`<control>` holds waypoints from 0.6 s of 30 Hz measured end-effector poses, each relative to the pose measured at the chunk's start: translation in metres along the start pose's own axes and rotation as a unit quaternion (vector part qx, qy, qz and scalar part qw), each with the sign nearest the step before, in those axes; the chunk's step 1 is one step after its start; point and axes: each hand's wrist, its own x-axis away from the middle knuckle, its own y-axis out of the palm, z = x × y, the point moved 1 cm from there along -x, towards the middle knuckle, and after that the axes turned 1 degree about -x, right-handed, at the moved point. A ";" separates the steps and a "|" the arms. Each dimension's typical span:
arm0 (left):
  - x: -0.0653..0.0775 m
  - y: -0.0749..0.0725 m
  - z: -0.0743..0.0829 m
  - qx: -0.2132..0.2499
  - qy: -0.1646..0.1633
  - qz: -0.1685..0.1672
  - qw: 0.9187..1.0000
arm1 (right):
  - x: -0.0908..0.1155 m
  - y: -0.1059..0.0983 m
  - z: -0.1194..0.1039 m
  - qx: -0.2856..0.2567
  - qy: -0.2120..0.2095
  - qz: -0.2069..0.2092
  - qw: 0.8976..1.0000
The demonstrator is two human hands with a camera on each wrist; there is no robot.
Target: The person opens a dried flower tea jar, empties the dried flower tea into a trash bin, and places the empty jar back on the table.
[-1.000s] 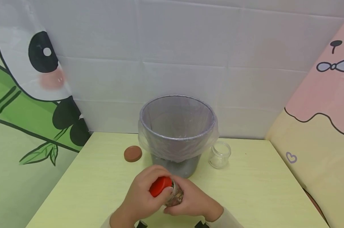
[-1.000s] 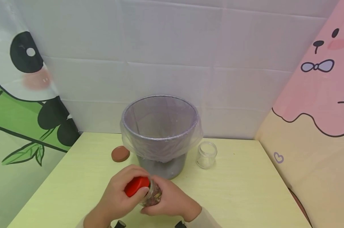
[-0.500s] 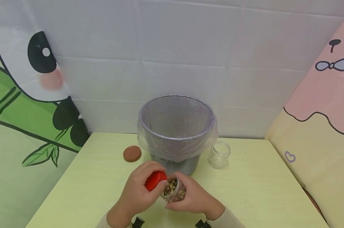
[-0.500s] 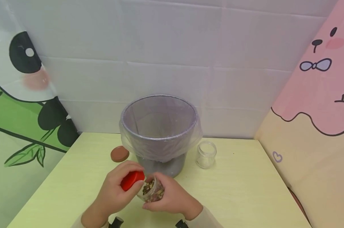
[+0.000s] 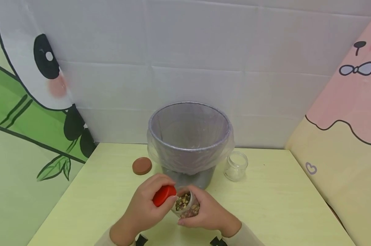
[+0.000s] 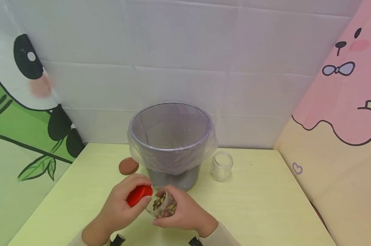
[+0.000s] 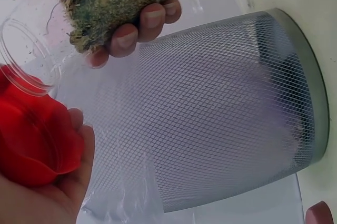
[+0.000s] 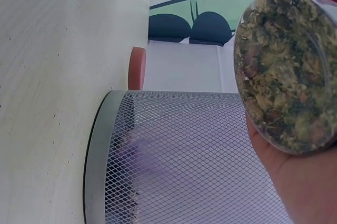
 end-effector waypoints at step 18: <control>-0.005 -0.019 -0.009 -0.040 0.016 -0.069 0.997 | 0.001 0.002 -0.001 0.024 0.038 0.015 0.999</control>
